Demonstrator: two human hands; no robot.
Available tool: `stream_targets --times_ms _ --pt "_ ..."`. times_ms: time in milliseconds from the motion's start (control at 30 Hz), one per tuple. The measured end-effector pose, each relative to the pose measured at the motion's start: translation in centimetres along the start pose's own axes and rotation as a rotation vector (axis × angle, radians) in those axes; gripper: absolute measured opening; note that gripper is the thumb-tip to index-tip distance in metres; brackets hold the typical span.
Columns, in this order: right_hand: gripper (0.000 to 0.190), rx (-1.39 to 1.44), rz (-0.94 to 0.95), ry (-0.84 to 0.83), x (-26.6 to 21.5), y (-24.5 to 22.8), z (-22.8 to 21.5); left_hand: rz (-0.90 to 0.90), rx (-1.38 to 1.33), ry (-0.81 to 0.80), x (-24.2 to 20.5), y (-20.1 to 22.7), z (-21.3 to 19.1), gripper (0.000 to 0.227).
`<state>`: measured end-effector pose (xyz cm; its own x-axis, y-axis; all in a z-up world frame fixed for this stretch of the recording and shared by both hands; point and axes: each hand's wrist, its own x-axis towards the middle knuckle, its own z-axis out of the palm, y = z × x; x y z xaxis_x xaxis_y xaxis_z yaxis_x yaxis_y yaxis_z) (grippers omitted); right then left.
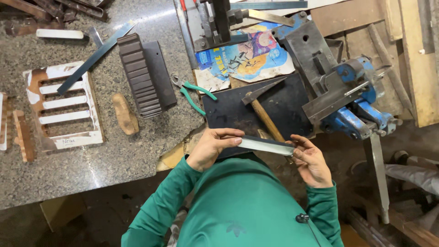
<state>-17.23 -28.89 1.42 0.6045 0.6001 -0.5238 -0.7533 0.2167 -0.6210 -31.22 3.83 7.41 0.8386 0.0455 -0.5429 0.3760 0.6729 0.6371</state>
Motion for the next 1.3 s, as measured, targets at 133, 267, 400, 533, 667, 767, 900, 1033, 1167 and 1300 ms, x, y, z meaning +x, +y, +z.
stream_targets --times_ms 133,267,400,533,667,767,900,1033,1167,1300 --pt "0.054 0.017 0.016 0.006 0.2 0.0 -0.3 -0.013 -0.041 0.010 0.2 0.2 -0.1 0.031" --pt "0.041 -0.027 -0.007 0.090 0.4 -0.6 0.7 0.052 -0.027 -0.011 0.3 0.6 0.5 0.029" --pt "0.037 0.046 0.029 0.043 0.4 -0.6 -0.1 0.088 -0.013 -0.043 0.3 1.2 0.9 0.027" --pt "0.039 0.115 0.029 0.053 0.1 -0.2 -0.9 0.028 -0.065 -0.048 0.3 1.7 1.3 0.027" --pt "0.040 0.183 0.019 0.013 0.1 0.0 -0.9 -0.007 -0.096 -0.069 0.2 2.4 1.6 0.028" --pt "0.040 0.131 -0.006 0.012 -0.1 -0.4 0.3 0.020 -0.065 -0.062 0.2 2.7 1.6 0.029" --pt "0.039 -0.024 -0.150 0.033 -1.0 -2.2 4.9 0.076 -0.037 -0.025 0.0 2.9 2.0 0.030" --pt "0.043 -0.517 -0.442 0.024 -2.6 -4.3 8.9 0.100 -0.025 0.016 -0.6 3.7 2.8 0.030" --pt "0.036 -0.572 -0.538 0.106 -3.0 -5.4 10.4 0.297 0.180 -0.109 -1.9 5.4 4.7 0.044" --pt "0.041 -0.542 -0.524 0.198 -3.9 -6.2 10.9 0.613 0.615 -0.063 -3.3 6.5 6.4 0.050"
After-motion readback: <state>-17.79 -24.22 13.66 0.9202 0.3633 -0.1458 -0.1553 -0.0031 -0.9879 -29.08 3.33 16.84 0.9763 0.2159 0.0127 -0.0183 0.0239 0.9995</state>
